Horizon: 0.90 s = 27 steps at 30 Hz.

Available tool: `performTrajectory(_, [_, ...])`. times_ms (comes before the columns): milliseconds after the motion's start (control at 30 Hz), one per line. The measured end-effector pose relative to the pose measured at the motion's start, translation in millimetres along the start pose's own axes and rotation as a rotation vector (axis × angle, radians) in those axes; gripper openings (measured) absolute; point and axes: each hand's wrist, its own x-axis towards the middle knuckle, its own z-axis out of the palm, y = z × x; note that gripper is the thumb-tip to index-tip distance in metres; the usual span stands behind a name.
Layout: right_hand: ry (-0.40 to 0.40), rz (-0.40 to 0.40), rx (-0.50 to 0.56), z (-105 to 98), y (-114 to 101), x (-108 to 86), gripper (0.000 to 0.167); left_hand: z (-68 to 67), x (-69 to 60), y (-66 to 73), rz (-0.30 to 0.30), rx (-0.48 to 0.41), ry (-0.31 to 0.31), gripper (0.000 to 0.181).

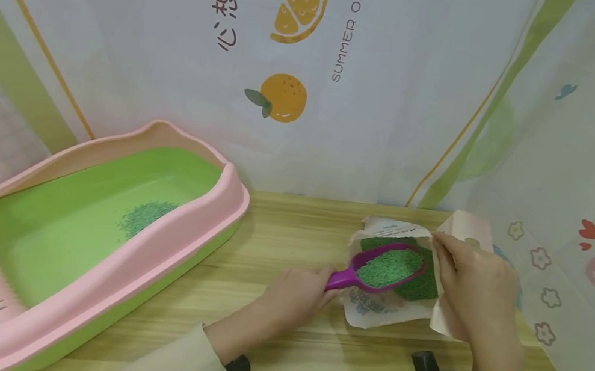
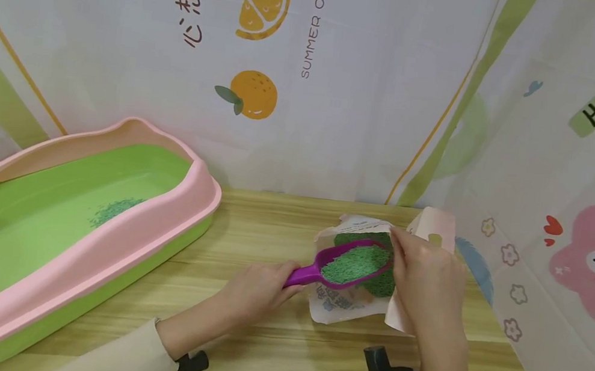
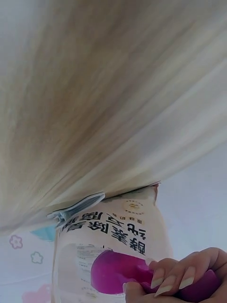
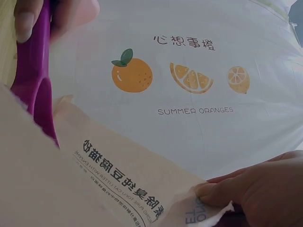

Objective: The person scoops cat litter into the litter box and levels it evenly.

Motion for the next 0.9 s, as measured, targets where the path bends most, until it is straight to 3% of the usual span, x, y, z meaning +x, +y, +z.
performTrajectory(300, [-0.003,-0.004,0.016,-0.5,-0.1,0.1,0.011,-15.0,-20.1,-3.6,-0.012,0.032,0.012,0.027])
performTrajectory(600, [-0.007,-0.004,0.0,-2.1,2.3,1.6,0.012,-32.8,-42.9,-11.2,-0.141,-0.132,0.02,0.029])
performTrajectory(900, [-0.034,0.002,-0.002,-1.8,-1.2,1.3,0.012,-55.0,-76.0,-22.0,-0.296,-0.131,-0.025,0.025])
